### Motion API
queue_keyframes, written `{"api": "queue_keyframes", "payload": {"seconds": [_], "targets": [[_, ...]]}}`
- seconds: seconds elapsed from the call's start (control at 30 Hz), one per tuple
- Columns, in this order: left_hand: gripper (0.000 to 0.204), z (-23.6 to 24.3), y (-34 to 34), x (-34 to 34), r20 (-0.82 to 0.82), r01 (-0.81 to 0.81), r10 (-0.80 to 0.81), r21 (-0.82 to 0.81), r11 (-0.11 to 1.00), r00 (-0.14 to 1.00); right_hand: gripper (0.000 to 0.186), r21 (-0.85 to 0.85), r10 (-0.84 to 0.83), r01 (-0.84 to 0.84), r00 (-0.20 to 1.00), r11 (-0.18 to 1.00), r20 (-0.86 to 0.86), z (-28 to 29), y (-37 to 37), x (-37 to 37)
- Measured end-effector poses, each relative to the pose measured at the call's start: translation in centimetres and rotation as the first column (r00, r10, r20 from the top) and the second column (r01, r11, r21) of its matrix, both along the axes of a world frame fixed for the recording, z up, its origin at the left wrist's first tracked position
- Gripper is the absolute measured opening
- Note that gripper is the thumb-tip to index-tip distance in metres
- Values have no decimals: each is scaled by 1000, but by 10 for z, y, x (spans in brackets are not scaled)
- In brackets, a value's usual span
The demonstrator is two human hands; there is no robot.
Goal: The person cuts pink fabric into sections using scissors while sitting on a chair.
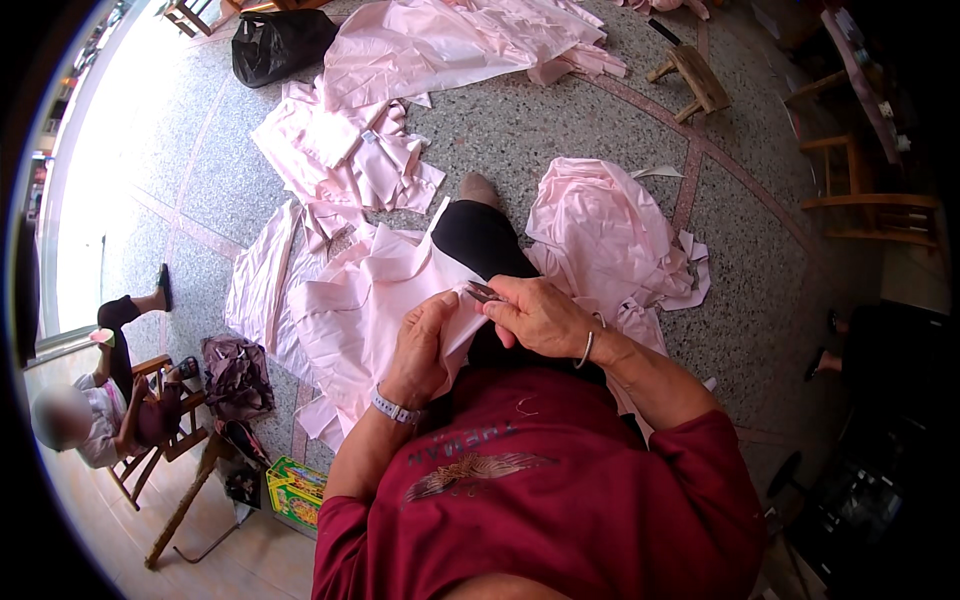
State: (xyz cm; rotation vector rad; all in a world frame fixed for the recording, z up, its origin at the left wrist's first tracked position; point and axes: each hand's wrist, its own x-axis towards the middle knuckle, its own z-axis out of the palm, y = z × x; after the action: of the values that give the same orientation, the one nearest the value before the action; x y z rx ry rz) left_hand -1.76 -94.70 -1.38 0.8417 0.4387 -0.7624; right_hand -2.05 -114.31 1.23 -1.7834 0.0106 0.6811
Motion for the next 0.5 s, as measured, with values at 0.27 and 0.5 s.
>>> {"api": "queue_keyframes", "payload": {"seconds": [0.27,0.5], "targets": [[26,-1,0,0,7,-5,5,11,1000,1000,21,-4,-3,3,1000,1000,18,-1,1,1],[25,0,0,0,10,-5,5,19,1000,1000,22,-9,2,-1,1000,1000,13,-1,2,2]]}}
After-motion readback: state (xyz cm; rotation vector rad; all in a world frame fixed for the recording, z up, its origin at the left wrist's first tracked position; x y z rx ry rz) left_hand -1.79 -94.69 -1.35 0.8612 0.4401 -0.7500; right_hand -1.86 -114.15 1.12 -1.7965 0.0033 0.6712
